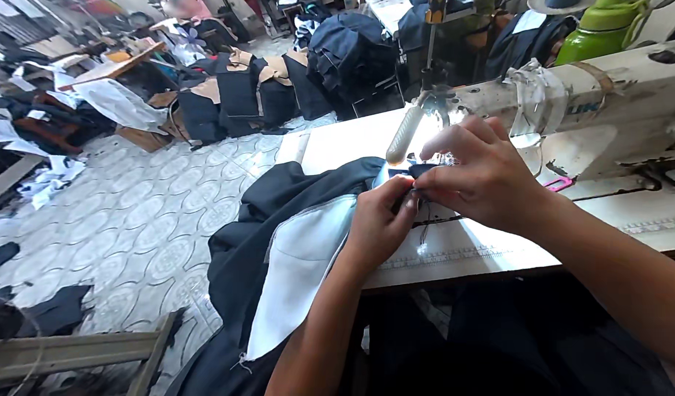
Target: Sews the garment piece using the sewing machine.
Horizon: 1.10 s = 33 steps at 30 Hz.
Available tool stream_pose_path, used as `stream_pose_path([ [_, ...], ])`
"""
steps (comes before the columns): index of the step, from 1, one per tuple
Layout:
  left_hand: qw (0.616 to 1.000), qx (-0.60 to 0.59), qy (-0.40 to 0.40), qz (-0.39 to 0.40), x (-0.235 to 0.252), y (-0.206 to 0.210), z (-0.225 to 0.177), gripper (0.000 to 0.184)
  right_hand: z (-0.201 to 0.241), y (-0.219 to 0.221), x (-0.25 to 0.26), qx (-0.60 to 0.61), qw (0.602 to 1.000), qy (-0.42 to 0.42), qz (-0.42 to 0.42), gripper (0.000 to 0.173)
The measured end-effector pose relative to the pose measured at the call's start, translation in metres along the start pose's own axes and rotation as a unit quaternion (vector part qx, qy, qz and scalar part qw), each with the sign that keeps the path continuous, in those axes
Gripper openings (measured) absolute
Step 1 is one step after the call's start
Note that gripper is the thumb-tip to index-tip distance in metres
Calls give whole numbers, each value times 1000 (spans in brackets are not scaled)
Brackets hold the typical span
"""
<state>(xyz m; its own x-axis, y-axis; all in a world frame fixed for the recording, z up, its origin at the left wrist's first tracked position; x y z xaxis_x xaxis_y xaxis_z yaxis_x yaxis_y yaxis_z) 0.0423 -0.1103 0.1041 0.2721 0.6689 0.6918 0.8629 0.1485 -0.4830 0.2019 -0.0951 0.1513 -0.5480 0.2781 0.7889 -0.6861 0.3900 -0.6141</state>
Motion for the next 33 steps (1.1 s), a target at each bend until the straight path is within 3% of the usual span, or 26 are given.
stream_pose_path([
  [4, 1000, 11, 23, -16, -8, 4, 3, 8, -4, 5, -14, 96, 995, 34, -18, 14],
  [7, 997, -3, 79, -14, -31, 17, 1, 11, -5, 16, -54, 188, 979, 81, 10, 38],
  [8, 995, -17, 95, -4, -41, 23, -2, 12, -5, 23, -76, 203, 975, 94, 14, 32],
  [9, 993, -29, 112, 18, -51, 30, -4, 11, -5, 30, -99, 207, 973, 101, 20, 22],
  [12, 975, -72, 132, 163, -65, 45, -5, 18, 11, 44, -157, 180, 977, 113, 6, 24],
  [15, 953, -59, 44, 295, -56, 58, 19, 42, 33, 57, -195, 122, 983, 136, 21, 24],
  [17, 938, 47, -72, 336, -53, 70, 48, 46, 40, 64, -211, 106, 980, 165, 30, 26],
  [19, 893, 118, -196, 388, -58, 79, 73, 61, 43, 65, -217, 84, 977, 188, 47, 27],
  [20, 888, 137, -214, 384, -61, 81, 77, 63, 44, 65, -218, 73, 977, 193, 56, 27],
  [27, 908, 169, -162, 349, -69, 81, 77, 56, 44, 63, -201, 15, 975, 198, 98, 26],
  [33, 893, 152, -195, 377, -50, 81, 98, 62, 25, 70, -186, 17, 968, 215, 126, 29],
])
Point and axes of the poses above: each hand's wrist, its own x-axis towards the middle knuckle, its own y-axis out of the palm, z = x × y, the point moved 4 cm from there along x, towards the middle knuckle, and after that the axes turned 5 degrees about y, right-handed, at the moved point
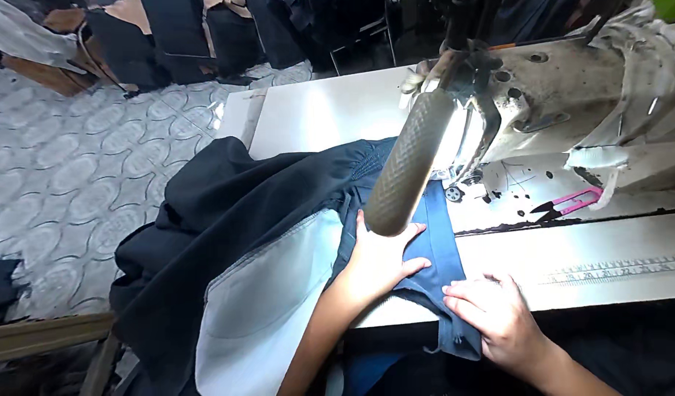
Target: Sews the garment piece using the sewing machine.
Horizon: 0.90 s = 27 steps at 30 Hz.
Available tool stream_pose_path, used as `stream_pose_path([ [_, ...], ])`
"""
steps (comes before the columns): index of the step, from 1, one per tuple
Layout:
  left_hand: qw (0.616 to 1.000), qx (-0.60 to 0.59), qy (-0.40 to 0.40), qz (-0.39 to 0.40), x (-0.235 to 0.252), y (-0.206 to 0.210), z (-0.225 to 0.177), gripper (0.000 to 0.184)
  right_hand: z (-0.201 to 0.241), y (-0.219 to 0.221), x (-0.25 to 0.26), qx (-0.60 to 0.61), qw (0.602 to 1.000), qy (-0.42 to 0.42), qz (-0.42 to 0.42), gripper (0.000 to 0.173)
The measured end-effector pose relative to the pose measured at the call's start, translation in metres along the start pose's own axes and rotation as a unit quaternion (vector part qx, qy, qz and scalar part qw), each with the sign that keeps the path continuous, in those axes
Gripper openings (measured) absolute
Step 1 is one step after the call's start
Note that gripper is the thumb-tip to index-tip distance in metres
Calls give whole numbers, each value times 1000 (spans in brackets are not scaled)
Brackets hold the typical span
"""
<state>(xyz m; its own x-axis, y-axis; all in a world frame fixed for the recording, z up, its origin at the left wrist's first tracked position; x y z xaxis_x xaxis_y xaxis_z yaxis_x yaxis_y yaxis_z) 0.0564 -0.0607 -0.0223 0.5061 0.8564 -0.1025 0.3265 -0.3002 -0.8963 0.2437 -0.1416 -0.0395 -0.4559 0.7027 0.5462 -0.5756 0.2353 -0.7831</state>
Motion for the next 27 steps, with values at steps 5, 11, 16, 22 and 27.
stream_pose_path([
  [5, 999, -29, -16, -2, 13, -1, 18, 63, -7, 2, 19, 8, 1000, -2, 19, 27],
  [11, 1000, -18, -17, 8, 34, -3, 31, 63, -19, 3, 40, 1, 999, -3, 38, 26],
  [16, 999, -23, -22, 18, 41, -10, 26, 64, -24, 2, 50, -23, 997, -11, 78, 22],
  [22, 999, -32, -31, 8, 52, -17, 24, 58, -35, -2, 66, -29, 990, -25, 136, 17],
  [27, 999, -9, -22, 31, 51, -15, 23, 79, -36, -3, 63, -46, 990, -34, 133, 20],
])
Point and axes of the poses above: each hand's wrist, its own x-axis towards the middle knuckle, its own y-axis out of the palm, z = x × y, the point moved 4 cm from there along x, towards the middle knuckle, and after that the axes turned 5 degrees about y, right-handed, at the moved point
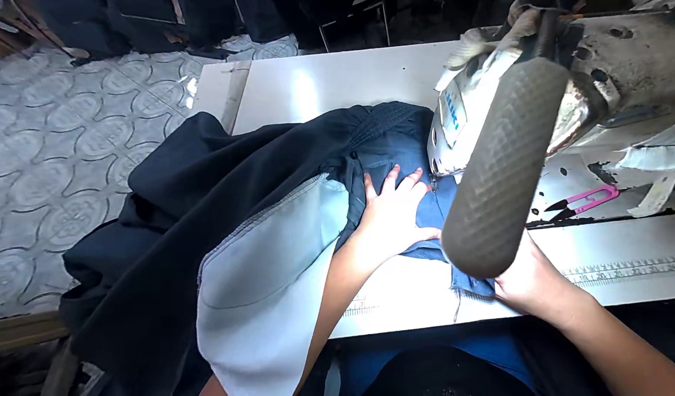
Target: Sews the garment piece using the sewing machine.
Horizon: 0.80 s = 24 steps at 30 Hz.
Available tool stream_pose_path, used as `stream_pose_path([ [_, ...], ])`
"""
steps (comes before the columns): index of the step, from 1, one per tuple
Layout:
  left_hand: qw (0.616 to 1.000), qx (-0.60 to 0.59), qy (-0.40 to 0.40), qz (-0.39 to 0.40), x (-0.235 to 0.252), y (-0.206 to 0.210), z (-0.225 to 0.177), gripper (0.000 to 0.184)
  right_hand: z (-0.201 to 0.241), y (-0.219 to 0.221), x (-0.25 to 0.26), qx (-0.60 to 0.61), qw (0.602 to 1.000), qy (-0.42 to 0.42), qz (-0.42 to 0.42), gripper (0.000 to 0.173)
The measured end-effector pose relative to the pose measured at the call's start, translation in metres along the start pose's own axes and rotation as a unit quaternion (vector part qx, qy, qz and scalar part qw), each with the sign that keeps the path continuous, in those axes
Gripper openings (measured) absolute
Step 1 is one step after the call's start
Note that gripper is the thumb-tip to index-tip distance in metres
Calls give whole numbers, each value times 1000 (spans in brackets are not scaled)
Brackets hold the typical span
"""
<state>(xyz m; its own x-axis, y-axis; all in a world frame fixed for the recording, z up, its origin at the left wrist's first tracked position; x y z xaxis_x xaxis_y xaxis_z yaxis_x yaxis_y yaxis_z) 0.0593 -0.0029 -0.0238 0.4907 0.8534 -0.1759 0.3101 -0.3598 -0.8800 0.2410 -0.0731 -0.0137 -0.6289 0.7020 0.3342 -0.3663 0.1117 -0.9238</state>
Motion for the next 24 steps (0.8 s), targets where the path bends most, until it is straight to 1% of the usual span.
stream_pose_path([
  [2, 1000, -3, -4, 1, 3, 1, 2, 81, -4, 1, 1, 23, 1000, 12, 13, 20],
  [5, 999, -26, 12, -28, 10, 7, 9, 83, -14, 8, 4, 45, 999, 12, 27, 23],
  [7, 999, -29, 19, -29, 11, 9, 12, 83, -17, 12, 2, 38, 999, 3, 20, 24],
  [11, 1000, -9, 4, -1, 2, -2, 2, 80, -20, 15, 0, 34, 999, 0, -14, 26],
  [15, 1000, 12, 17, -18, 2, 1, 3, 80, -20, 17, -5, 37, 999, 1, -37, 27],
  [16, 999, 9, 24, -28, 1, 1, 4, 76, -19, 17, -6, 39, 998, 5, -41, 29],
  [19, 998, -25, 32, -55, -2, -11, 2, 49, -18, 19, -11, 48, 998, 21, -46, 30],
  [22, 995, -22, 24, -95, 6, -17, 5, 34, -18, 15, -19, 77, 997, 17, -25, 33],
  [23, 990, -4, 35, -133, 14, -8, 12, 31, -22, 4, -26, 95, 995, 6, -12, 33],
  [24, 974, 32, 66, -215, 27, 9, 27, 29, -31, -14, -36, 112, 994, 0, -16, 32],
])
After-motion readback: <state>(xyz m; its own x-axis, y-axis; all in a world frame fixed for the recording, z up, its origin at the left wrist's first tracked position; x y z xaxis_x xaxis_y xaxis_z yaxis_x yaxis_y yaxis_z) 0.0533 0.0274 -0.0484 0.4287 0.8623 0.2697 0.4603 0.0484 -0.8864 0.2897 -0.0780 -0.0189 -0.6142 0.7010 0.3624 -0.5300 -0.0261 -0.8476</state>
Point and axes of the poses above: each hand's wrist, its own x-axis towards the middle knuckle, its own y-axis out of the palm, z = x × y, the point moved 4 cm from there along x, towards the middle knuckle, and after that the axes turned 5 degrees about y, right-handed, at the moved point
